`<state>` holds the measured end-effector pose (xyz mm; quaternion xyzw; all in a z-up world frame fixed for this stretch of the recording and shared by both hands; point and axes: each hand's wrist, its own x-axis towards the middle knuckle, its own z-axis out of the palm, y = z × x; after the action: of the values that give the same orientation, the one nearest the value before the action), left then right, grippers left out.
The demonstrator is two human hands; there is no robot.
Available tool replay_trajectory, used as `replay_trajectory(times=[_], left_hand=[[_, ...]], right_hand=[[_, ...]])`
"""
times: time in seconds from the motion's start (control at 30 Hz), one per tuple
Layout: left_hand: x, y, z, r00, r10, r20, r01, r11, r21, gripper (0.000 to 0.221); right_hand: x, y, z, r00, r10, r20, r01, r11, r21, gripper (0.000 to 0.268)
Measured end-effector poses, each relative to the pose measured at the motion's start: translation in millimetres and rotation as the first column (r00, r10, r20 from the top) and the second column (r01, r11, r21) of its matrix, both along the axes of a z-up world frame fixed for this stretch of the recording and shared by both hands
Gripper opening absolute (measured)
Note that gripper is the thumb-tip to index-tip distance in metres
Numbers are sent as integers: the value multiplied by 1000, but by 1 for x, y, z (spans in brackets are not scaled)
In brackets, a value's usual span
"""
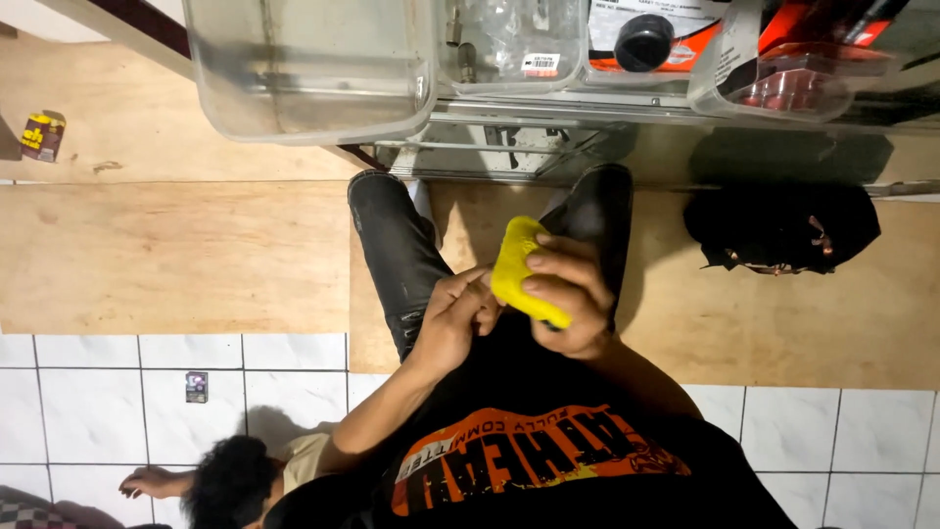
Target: The person organizes motorcycle parts by wiping a metal rod clean with a cloth, placing it into a plastic container, then adding several packaged parts to the container. The person then wipes the container clean with the same cloth before placing the container and remaining packaged parts onto a shelf.
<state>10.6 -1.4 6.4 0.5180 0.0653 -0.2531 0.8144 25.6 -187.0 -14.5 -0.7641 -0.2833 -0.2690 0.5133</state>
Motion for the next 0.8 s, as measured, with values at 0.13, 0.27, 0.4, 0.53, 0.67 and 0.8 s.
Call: replay_trajectory(times=[0.13,0.27,0.4,0.53,0.67,0.8], left_hand=[[-7,3,-22,1000,-25,19,25,1000,-19,35],[-8,-3,-20,996,2,87,-6,999,49,34],[-6,-4,-8,967,143,209,-187,960,209,32],[2,-7,-15,936,292,196,-330,921,208,30],[2,-25,-17,932,342,120,-298,910,-287,26],[9,-20,-1,918,395,47,-340,840,-423,29]], right_hand=[[7,-1,-3,995,-29,-97,58,950,308,27],[-6,8,0,980,-99,-175,145,951,273,25],[-12,1,1,959,130,-253,-97,986,139,24],[-11,10,-3,955,73,-288,-1,970,242,28],[-13,29,-13,958,-78,-277,181,911,369,30],[-16,28,-5,969,100,-227,-63,984,165,29]])
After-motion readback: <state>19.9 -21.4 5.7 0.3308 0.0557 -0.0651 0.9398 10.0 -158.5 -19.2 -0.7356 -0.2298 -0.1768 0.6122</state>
